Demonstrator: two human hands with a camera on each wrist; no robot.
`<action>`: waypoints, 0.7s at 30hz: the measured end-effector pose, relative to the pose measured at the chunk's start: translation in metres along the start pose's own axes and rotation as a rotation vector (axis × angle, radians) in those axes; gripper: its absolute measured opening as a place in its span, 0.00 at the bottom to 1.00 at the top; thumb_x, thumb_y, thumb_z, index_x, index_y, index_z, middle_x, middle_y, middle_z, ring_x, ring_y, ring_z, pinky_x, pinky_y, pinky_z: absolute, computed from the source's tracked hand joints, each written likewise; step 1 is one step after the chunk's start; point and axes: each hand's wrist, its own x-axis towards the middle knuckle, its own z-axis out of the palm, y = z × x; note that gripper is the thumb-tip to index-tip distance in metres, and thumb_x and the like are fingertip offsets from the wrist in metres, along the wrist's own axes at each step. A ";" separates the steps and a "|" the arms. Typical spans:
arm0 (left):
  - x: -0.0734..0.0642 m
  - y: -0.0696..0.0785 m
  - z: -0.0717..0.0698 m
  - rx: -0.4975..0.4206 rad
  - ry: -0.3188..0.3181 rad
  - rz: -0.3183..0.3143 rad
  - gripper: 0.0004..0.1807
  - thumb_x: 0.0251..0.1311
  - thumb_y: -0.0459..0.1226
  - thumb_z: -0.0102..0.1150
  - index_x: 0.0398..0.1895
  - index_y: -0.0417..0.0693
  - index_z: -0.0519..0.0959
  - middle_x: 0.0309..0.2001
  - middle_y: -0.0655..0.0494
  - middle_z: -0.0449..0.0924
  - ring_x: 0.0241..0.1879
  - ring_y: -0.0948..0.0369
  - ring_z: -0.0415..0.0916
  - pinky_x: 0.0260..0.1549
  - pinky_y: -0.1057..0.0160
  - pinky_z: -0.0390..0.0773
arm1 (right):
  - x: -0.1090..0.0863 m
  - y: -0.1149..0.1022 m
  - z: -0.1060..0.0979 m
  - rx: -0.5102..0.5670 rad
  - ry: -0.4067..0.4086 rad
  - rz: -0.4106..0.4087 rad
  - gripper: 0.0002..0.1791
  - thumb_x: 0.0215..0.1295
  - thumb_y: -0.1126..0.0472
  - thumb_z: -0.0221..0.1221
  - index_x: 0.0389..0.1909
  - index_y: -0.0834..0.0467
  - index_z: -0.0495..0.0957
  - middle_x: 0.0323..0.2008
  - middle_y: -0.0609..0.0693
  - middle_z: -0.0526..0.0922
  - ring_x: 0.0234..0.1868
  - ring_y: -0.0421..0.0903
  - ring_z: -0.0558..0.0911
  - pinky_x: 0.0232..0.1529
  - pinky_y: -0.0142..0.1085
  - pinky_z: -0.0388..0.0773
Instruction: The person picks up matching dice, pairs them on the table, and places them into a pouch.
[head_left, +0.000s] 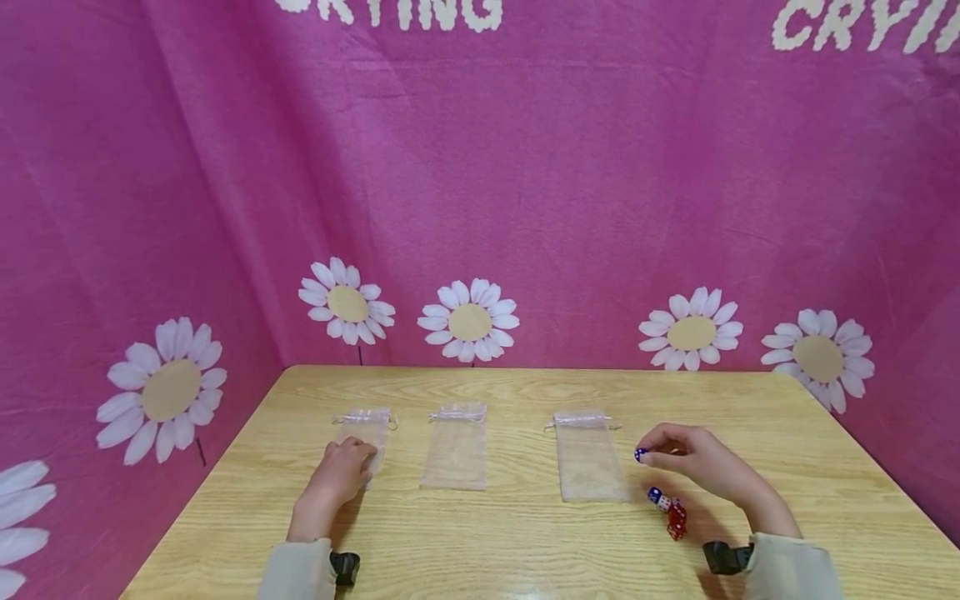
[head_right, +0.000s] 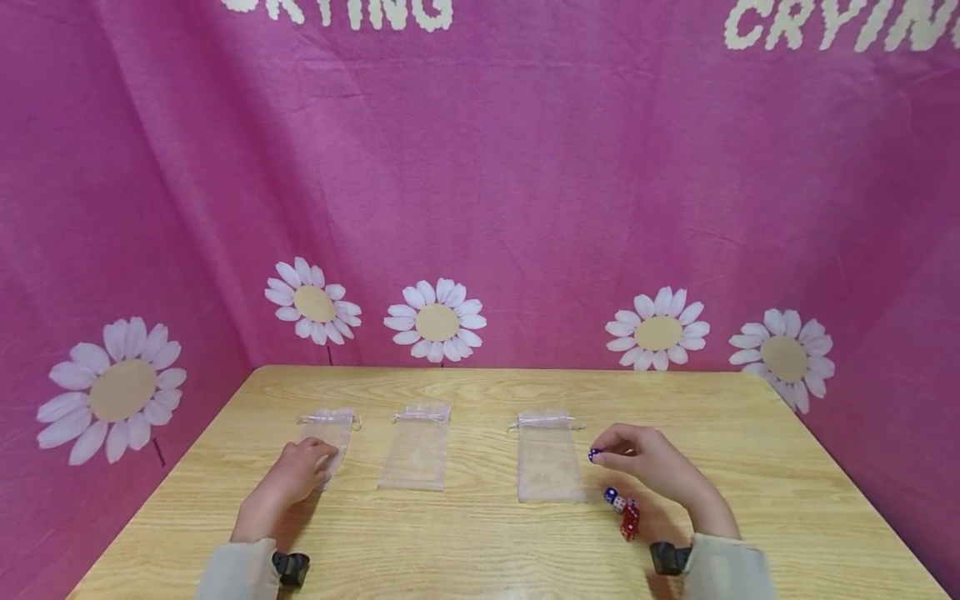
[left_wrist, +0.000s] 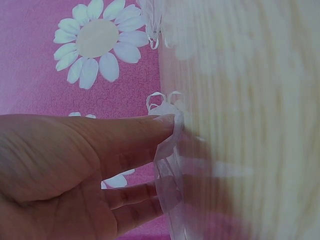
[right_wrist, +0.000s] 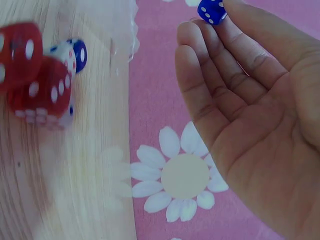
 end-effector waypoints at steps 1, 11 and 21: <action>0.000 0.000 0.000 -0.001 0.000 -0.002 0.16 0.60 0.29 0.62 0.51 0.35 0.80 0.51 0.38 0.78 0.51 0.43 0.74 0.55 0.45 0.74 | 0.001 -0.001 0.001 0.008 -0.003 -0.005 0.14 0.68 0.53 0.59 0.45 0.59 0.81 0.43 0.53 0.84 0.40 0.34 0.80 0.42 0.27 0.79; -0.001 0.001 0.000 0.019 0.017 0.011 0.16 0.59 0.30 0.63 0.51 0.35 0.80 0.51 0.38 0.78 0.49 0.44 0.74 0.53 0.46 0.76 | 0.011 -0.015 0.023 0.067 -0.065 -0.125 0.10 0.69 0.57 0.59 0.42 0.59 0.80 0.41 0.53 0.84 0.40 0.30 0.80 0.41 0.28 0.79; -0.002 0.003 -0.003 -0.013 0.013 -0.015 0.16 0.60 0.29 0.62 0.51 0.35 0.80 0.51 0.38 0.78 0.49 0.45 0.73 0.53 0.46 0.76 | 0.017 -0.037 0.041 0.082 -0.088 -0.191 0.08 0.69 0.56 0.59 0.42 0.56 0.80 0.40 0.52 0.83 0.40 0.31 0.79 0.42 0.29 0.80</action>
